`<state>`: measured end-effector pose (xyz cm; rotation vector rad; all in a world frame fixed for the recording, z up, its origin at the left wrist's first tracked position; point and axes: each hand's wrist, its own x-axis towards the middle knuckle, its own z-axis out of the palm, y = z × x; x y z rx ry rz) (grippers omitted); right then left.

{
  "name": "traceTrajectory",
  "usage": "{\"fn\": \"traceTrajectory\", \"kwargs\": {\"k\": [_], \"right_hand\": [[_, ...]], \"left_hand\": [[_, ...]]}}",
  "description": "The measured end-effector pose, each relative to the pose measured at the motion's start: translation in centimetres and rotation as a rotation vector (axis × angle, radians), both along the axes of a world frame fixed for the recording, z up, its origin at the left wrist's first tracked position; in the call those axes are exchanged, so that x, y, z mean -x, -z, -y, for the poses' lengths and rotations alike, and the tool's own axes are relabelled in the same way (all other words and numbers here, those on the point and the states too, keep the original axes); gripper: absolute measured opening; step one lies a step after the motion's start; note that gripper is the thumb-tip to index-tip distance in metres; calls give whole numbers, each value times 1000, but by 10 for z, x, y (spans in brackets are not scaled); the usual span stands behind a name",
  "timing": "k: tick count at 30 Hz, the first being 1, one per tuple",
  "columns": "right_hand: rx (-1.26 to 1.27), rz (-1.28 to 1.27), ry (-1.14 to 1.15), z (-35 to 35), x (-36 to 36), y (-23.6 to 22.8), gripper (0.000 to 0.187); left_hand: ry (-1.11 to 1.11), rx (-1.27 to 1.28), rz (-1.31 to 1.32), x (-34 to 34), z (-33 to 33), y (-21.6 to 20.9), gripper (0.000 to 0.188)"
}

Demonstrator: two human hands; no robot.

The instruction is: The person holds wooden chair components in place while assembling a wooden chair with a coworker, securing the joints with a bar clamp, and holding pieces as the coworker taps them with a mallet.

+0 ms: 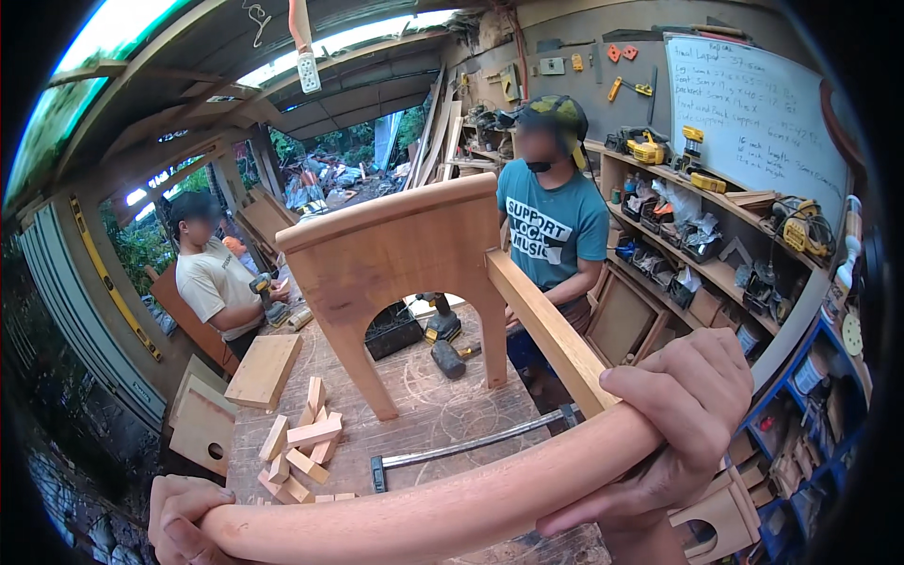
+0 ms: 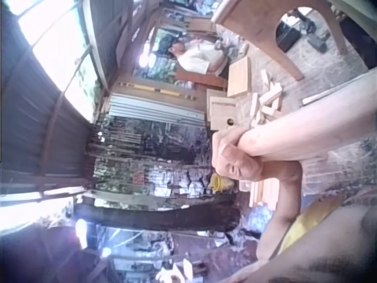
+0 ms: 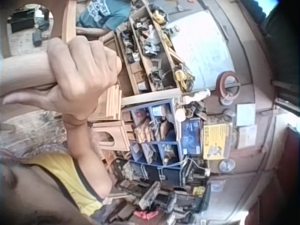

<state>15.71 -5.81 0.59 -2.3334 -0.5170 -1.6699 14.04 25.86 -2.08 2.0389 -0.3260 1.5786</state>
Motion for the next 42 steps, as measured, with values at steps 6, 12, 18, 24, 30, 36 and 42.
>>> {"fn": "traceTrajectory", "kwargs": {"k": [6,12,18,24,30,36,42], "right_hand": [[5,15,-10,1,-5,1,96],[-23,100,19,-7,-7,1,96],[-36,106,11,-7,-6,1,98],[-28,107,3,-5,-9,3,98],[-19,110,1,-6,-8,1,97],[-30,113,1,-9,-8,1,98],[-7,38,-34,-1,-10,1,97]], "left_hand": [[-66,106,197,-10,34,-6,52],[-36,-24,192,-9,18,2,51],[-37,-486,336,-12,-13,8,90],[-5,-619,252,-7,-13,-4,121],[-31,-609,277,-8,-16,0,117],[-36,-583,267,-7,-17,4,117],[-42,-629,235,-5,-17,3,117]]}}
